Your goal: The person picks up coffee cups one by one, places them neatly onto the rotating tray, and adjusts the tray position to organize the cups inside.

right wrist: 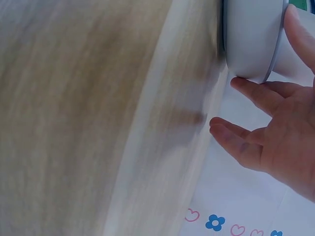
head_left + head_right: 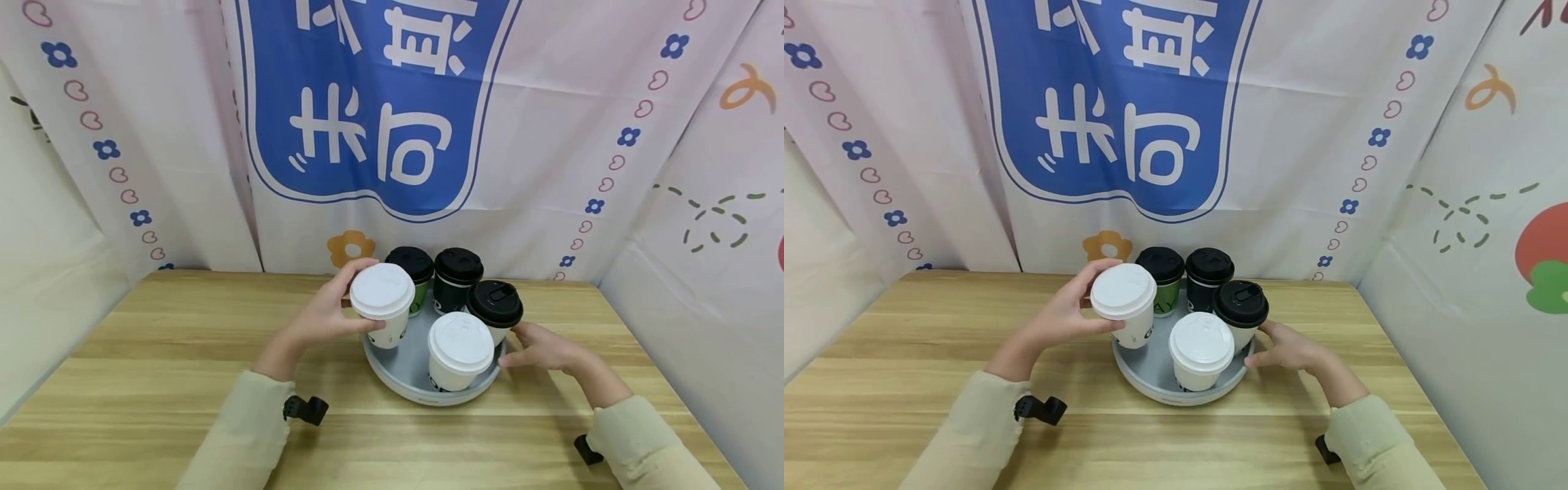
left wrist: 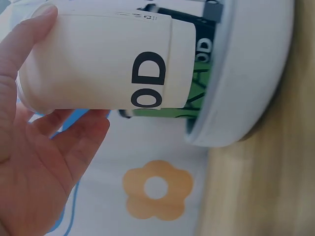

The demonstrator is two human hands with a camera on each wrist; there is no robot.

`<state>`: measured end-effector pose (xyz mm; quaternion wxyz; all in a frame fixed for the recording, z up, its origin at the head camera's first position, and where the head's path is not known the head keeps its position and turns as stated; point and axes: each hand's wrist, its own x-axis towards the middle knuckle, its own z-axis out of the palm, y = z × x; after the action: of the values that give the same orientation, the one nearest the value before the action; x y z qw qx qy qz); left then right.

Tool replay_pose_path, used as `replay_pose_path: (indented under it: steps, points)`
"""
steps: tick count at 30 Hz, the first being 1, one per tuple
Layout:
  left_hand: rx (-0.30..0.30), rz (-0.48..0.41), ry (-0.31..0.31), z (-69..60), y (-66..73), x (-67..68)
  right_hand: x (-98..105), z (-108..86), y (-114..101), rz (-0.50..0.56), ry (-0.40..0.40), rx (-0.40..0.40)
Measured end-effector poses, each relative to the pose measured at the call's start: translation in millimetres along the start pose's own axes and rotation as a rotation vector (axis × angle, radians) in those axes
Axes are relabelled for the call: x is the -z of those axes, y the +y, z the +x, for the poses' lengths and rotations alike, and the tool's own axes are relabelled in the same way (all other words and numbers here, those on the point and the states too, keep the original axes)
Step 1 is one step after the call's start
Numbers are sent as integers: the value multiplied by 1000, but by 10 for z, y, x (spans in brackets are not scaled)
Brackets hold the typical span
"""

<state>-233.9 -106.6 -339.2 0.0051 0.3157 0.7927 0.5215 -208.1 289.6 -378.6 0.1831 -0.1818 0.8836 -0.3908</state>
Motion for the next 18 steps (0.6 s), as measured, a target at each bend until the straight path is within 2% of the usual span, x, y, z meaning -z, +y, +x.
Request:
replay_pose_path:
  steps: [9, 18]
  points:
    - [63, 14, -46, 16, -123, -160, 3, 5, 8, -13, 6, -24]
    - [58, 21, -64, 3, -187, -217, -9, -7, -11, -24, 6, -28]
